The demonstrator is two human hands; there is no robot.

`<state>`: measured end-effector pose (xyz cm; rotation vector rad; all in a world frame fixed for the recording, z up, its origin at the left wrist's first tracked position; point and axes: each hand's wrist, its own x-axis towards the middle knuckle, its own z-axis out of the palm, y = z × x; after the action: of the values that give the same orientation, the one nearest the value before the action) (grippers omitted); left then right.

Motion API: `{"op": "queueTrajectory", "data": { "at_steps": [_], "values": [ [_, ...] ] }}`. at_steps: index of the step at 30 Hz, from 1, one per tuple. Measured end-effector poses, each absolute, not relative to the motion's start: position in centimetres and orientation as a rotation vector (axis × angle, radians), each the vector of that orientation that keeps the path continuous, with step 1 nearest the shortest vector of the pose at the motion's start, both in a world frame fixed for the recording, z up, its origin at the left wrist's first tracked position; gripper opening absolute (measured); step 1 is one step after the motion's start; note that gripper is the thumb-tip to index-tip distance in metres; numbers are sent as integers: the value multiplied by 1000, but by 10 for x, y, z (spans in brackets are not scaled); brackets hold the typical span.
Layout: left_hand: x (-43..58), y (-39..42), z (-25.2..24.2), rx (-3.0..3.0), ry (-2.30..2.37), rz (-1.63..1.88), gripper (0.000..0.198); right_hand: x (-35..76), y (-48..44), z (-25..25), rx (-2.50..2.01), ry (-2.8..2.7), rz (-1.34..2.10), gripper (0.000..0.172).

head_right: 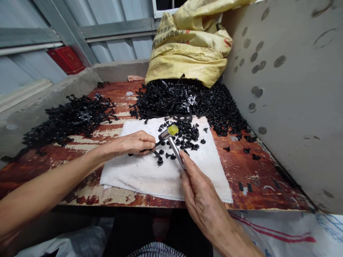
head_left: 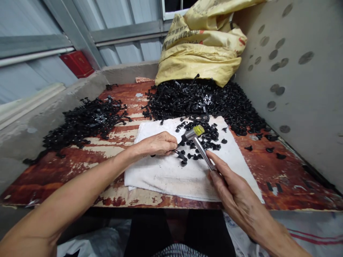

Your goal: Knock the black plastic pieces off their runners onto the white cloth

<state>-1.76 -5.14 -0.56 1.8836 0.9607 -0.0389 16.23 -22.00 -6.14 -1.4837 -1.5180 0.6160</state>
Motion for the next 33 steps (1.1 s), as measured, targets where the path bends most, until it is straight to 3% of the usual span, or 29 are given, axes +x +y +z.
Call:
{"op": "queueTrajectory", "data": {
  "at_steps": [8,17,26,30,33],
  "values": [
    [-21,-50,-11,1830,951,10,22,171,-210,-40,-1377,-1844,64,67],
    [-23,-48,-18,1750,858,27,23,170,-210,-37,-1392,-1857,-32,63],
    [-23,-47,-14,1767,854,1,24,171,-208,-41,-1490,-1783,164,61],
    [-24,-50,-13,1781,839,-6,26,171,-205,-35,-1565,-1674,446,45],
    [-35,-50,-6,1772,915,99,25,166,-210,-31,-1491,-1303,767,44]
  ]
}}
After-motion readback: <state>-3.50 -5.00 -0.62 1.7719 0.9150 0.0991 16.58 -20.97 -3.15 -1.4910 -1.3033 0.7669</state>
